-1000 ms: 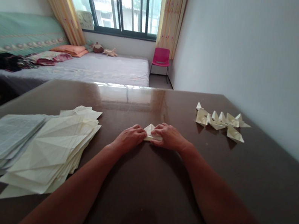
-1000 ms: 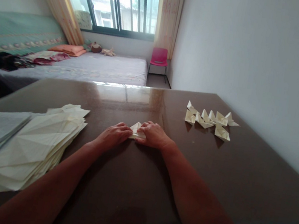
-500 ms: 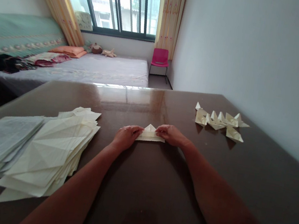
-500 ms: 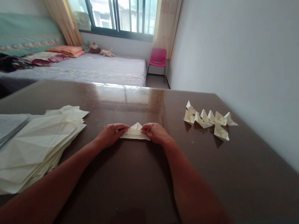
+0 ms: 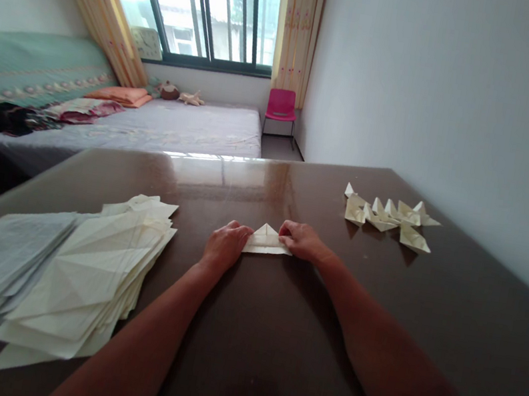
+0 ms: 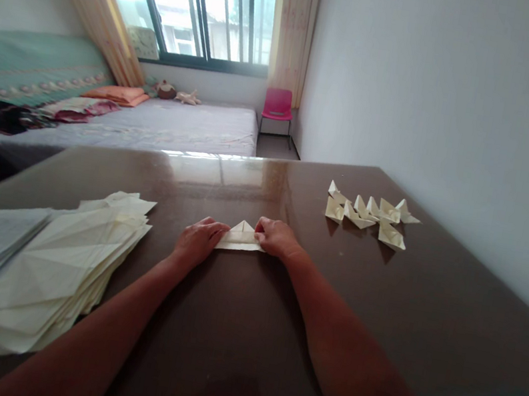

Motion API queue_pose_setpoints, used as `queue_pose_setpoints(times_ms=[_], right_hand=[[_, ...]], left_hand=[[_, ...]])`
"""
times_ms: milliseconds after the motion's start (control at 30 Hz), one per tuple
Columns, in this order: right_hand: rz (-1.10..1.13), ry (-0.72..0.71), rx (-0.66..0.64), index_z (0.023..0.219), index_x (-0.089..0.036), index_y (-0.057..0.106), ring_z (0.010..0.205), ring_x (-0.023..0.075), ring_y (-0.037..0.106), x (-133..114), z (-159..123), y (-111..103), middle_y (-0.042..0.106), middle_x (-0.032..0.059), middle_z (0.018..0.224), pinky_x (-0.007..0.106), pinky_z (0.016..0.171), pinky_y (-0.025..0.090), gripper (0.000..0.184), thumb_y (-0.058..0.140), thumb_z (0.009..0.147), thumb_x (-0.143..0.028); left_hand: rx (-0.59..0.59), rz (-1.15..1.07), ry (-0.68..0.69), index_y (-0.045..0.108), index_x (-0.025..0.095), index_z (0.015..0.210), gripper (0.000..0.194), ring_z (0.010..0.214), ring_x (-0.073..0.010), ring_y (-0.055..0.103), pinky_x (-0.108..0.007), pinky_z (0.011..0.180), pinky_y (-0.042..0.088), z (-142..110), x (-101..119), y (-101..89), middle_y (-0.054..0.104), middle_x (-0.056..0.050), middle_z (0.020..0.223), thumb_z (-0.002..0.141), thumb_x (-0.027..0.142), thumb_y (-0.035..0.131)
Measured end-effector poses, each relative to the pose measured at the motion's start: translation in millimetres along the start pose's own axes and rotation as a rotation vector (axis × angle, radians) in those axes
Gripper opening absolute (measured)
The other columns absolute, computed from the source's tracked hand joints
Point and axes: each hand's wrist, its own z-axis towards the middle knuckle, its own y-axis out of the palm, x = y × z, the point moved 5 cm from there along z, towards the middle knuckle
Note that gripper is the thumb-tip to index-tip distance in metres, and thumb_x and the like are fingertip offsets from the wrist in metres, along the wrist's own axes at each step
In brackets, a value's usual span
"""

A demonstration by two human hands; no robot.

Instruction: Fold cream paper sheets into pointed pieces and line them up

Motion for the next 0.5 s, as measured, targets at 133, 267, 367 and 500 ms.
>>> queue_pose_setpoints(times_ms=[133,267,367,500], right_hand=[[-0.064,0.050,-0.009,0.096,-0.025,0.063,0.081,0.0173,0.061,-2,1,0,0.070,0.0027,0.091,0.024,0.062,0.035,0.020,0.051,0.082,-0.032],[-0.077,0.063,-0.008,0.096,-0.026,0.063,0.083,0.0184,0.062,-6,-1,-3,0.070,0.0030,0.093,0.025,0.061,0.035,0.021,0.050,0.082,-0.033],[-0.058,0.074,-0.022,0.097,-0.026,0.063,0.085,0.0179,0.061,-6,-3,-4,0.069,0.0026,0.095,0.025,0.062,0.036,0.020,0.050,0.083,-0.032],[-0.022,0.099,-0.034,0.096,-0.025,0.062,0.086,0.0176,0.061,2,-5,-7,0.069,0.0021,0.096,0.024,0.064,0.037,0.018,0.053,0.084,-0.036]], left_hand=[[0.112,0.047,0.148,0.065,0.025,0.110,0.028,0.101,-0.0207,0.052,-0.030,0.085,0.046,-4,16,-11.6,0.061,-0.007,0.107,0.091,0.024,0.044],[0.014,0.038,0.385,0.062,0.021,0.115,0.032,0.109,-0.0213,0.047,-0.035,0.095,0.044,-15,39,-8.2,0.061,-0.007,0.113,0.090,0.016,0.042],[-0.077,0.068,0.392,0.057,0.021,0.123,0.036,0.111,-0.0211,0.047,-0.035,0.096,0.044,-20,42,-0.8,0.060,-0.006,0.117,0.091,0.017,0.040],[-0.148,0.149,0.367,0.051,0.024,0.129,0.040,0.113,-0.0208,0.047,-0.033,0.095,0.044,-21,42,2.6,0.056,-0.005,0.124,0.091,0.016,0.041]])
